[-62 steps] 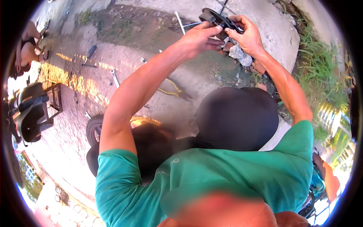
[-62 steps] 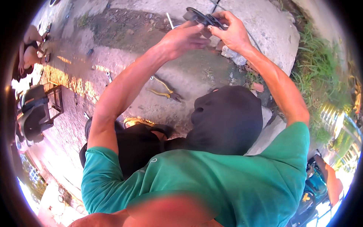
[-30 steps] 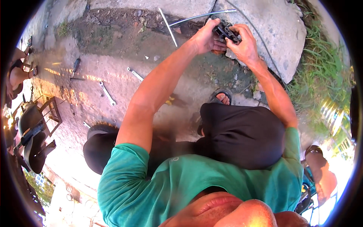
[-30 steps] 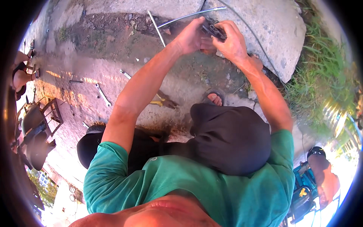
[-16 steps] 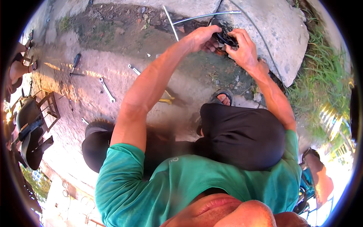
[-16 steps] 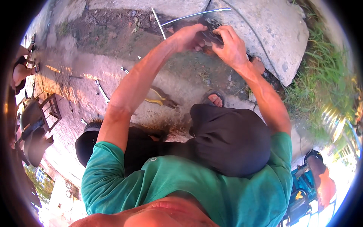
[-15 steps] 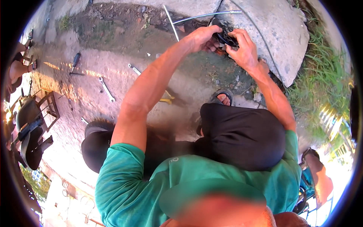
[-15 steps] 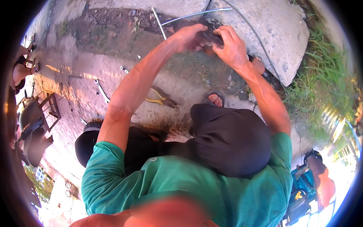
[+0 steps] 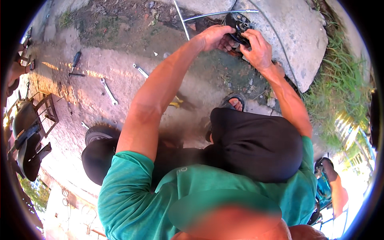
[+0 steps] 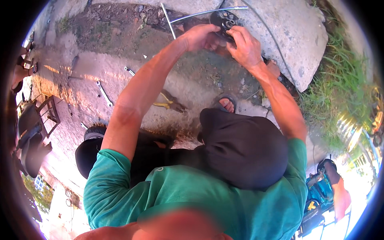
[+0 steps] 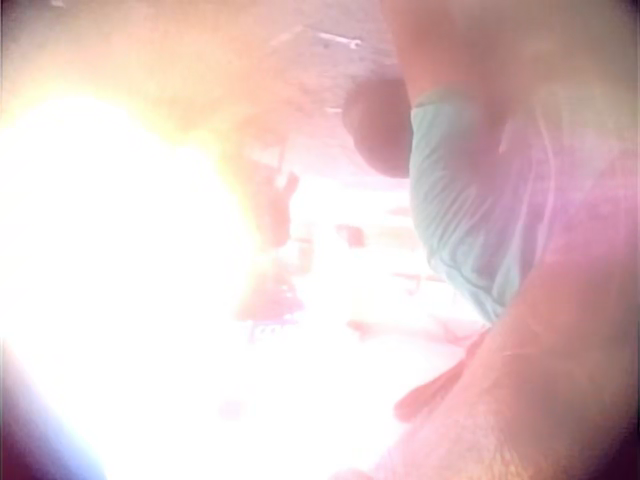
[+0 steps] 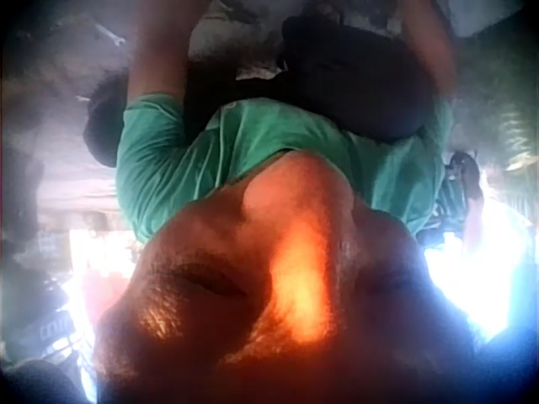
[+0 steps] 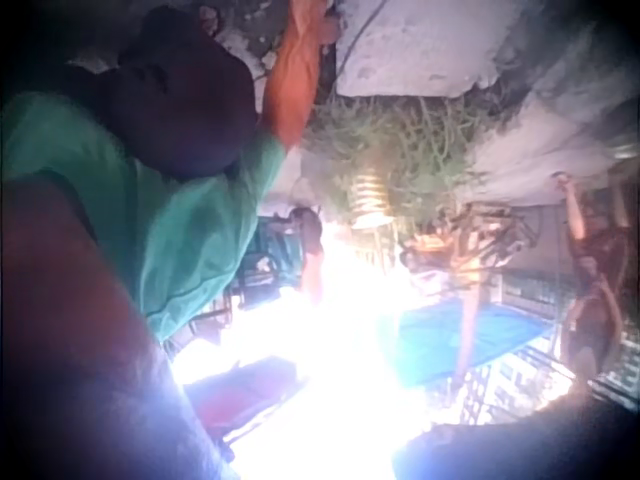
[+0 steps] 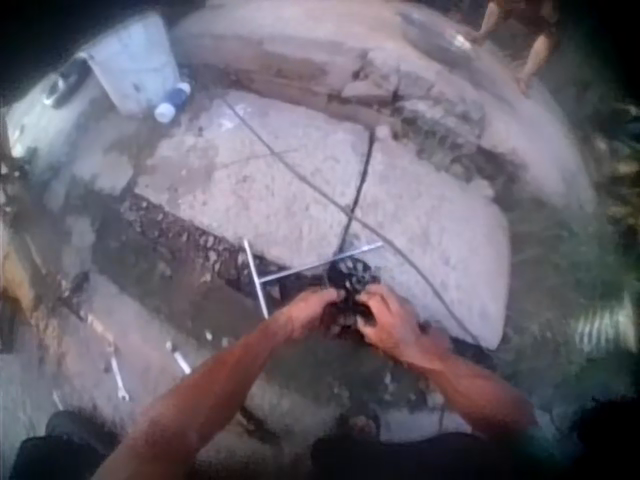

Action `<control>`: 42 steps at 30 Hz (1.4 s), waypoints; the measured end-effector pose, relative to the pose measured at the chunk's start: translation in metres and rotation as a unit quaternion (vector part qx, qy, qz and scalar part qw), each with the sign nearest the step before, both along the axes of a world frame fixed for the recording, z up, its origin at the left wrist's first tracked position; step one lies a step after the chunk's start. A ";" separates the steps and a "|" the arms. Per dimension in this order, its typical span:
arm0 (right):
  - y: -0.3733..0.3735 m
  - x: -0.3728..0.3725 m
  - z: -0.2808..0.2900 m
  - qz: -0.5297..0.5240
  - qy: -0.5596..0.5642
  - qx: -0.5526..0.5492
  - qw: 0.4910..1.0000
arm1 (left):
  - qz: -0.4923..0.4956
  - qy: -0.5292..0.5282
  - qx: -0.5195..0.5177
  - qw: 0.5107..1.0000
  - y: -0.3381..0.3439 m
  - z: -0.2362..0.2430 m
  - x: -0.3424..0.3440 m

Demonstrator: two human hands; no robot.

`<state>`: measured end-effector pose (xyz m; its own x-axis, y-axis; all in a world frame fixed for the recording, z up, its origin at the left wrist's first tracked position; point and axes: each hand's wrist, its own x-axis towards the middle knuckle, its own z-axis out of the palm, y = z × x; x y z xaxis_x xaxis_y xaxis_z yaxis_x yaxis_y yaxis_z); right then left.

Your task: The person disassembles a brake component from a bicycle, removes the internal brake shoes, and uses a brush to clean the inner surface of the housing.

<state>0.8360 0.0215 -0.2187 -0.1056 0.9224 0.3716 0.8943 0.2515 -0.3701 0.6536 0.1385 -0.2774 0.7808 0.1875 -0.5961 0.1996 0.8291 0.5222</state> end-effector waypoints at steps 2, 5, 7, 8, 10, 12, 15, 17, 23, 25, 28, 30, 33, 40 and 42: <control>-0.003 0.000 -0.006 -0.003 0.007 0.001 1.000 | -0.004 0.037 0.018 0.999 0.000 0.006 -0.001; -0.003 0.000 -0.009 -0.007 0.014 0.005 1.000 | -0.050 0.107 0.095 0.988 0.006 0.013 -0.001; -0.003 0.002 -0.010 -0.010 0.019 0.011 1.000 | -0.109 0.154 0.163 0.968 0.012 0.022 0.002; -0.004 0.004 -0.011 -0.008 0.019 0.014 1.000 | -0.144 0.176 0.196 0.954 0.015 0.027 0.004; -0.009 0.006 -0.013 -0.005 0.020 0.011 1.000 | -0.182 0.188 0.239 0.935 0.016 0.027 0.005; -0.009 0.006 -0.015 -0.003 0.014 0.024 1.000 | -0.192 0.197 0.244 0.930 0.018 0.027 0.004; -0.009 0.001 -0.019 0.006 0.003 0.036 0.999 | -0.188 0.205 0.252 0.927 0.017 0.024 0.000; -0.011 -0.001 -0.021 0.008 -0.004 0.038 0.999 | -0.182 0.195 0.260 0.928 0.017 0.020 -0.004; -0.012 -0.007 -0.021 0.004 -0.010 0.034 0.999 | -0.135 0.229 0.274 0.924 0.010 0.020 -0.005; -0.015 -0.008 -0.021 -0.001 -0.022 0.028 0.999 | -0.131 0.250 0.328 0.901 0.005 0.038 -0.006; -0.015 -0.008 -0.021 -0.004 -0.021 0.029 0.999 | -0.118 0.312 0.496 0.802 -0.005 0.041 -0.009; -0.013 -0.009 -0.020 -0.005 -0.019 0.024 1.000 | -0.083 0.329 0.560 0.756 -0.015 0.038 -0.012; -0.016 -0.008 -0.018 -0.005 -0.015 0.015 1.000 | -0.010 0.306 0.555 0.773 -0.032 0.041 -0.016; -0.017 -0.013 -0.011 -0.008 0.011 -0.017 1.000 | 0.065 0.179 0.556 0.809 -0.041 0.036 -0.008; -0.017 -0.015 -0.008 -0.009 0.024 -0.018 0.999 | 0.060 0.176 0.548 0.815 -0.040 0.033 -0.006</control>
